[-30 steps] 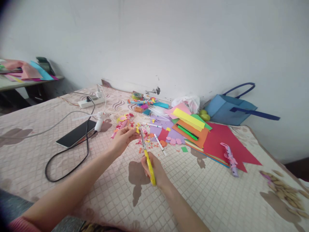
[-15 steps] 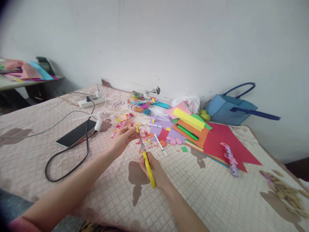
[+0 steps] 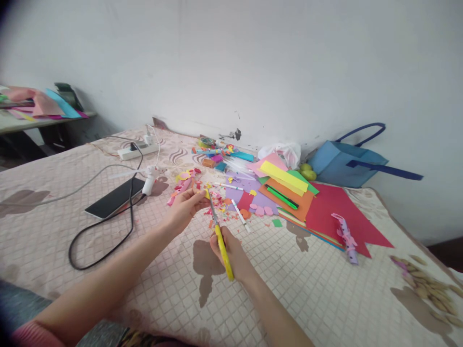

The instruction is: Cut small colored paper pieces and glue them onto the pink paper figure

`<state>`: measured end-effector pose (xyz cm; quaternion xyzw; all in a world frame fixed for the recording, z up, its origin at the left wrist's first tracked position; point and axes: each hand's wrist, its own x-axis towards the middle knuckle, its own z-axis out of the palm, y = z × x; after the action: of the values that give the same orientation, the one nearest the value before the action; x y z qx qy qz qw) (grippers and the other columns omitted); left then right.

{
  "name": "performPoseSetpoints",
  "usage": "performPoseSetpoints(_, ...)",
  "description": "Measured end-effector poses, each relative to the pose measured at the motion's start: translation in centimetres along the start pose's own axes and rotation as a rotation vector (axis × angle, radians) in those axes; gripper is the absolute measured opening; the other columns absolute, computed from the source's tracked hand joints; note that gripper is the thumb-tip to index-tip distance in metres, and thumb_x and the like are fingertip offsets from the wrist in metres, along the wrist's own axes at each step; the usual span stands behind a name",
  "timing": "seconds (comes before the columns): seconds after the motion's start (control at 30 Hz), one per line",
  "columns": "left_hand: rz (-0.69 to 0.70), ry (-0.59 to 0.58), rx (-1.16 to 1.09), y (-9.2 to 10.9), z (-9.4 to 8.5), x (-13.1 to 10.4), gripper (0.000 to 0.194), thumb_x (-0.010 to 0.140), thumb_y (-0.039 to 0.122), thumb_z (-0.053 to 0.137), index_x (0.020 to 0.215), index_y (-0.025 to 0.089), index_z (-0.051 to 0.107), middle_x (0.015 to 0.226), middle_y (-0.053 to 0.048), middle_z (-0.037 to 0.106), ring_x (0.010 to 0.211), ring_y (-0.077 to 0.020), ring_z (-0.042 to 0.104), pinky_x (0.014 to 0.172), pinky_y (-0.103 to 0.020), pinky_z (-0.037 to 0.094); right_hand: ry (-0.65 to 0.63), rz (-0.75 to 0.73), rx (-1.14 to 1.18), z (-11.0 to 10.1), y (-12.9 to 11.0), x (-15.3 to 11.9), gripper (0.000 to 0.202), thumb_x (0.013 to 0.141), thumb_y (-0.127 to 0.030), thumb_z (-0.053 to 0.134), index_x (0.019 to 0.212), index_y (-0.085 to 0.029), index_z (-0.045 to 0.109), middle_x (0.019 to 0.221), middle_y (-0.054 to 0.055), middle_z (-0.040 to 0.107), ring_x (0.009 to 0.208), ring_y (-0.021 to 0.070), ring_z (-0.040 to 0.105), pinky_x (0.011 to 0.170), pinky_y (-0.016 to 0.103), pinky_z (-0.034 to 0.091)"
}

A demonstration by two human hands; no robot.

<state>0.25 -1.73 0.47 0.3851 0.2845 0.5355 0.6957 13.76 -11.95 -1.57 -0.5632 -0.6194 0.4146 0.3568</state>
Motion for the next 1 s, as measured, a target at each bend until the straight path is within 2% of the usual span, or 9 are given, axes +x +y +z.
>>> performPoseSetpoints(0.3,-0.004,-0.006,0.006,0.04,0.05,0.03,0.023,0.068,0.031,0.070,0.067,0.013,0.056,0.066,-0.001,0.063,0.062,-0.0093,0.060,0.073,-0.026,0.050,-0.004,-0.014,-0.030,0.03,0.51,0.13,0.046,0.084,-0.065,0.031,0.082,-0.021,0.044,0.049,-0.007,0.035,0.043,0.0107,0.036,0.041,0.023,0.030)
performPoseSetpoints(0.63,-0.007,-0.010,-0.012,0.10,0.01,0.01,0.023,0.068,0.029,0.071,0.066,0.013,0.055,0.066,-0.001,0.063,0.062,-0.0091,0.060,0.072,-0.025,0.050,0.010,0.005,0.031,0.10,-0.01,0.01,0.049,0.080,-0.069,0.034,0.080,-0.021,0.045,0.047,-0.008,0.035,0.041,0.0100,0.034,0.039,0.023,0.028)
performPoseSetpoints(0.83,-0.005,-0.006,-0.006,0.11,0.04,0.05,0.023,0.067,0.030,0.071,0.066,0.013,0.056,0.065,-0.001,0.063,0.061,-0.0097,0.060,0.072,-0.027,0.050,0.009,0.018,0.094,0.23,-0.41,0.14,0.047,0.078,-0.068,0.039,0.069,-0.022,0.040,0.046,-0.008,0.034,0.040,0.0084,0.032,0.038,0.022,0.024)
performPoseSetpoints(1.0,-0.003,-0.006,-0.011,0.17,0.06,0.04,0.023,0.066,0.030,0.072,0.066,0.013,0.056,0.065,-0.001,0.063,0.061,-0.0095,0.060,0.070,-0.026,0.050,0.002,0.047,0.100,0.33,-0.02,0.28,0.053,0.071,-0.076,0.039,0.069,-0.022,0.037,0.048,-0.009,0.030,0.039,0.0071,0.029,0.037,0.022,0.023)
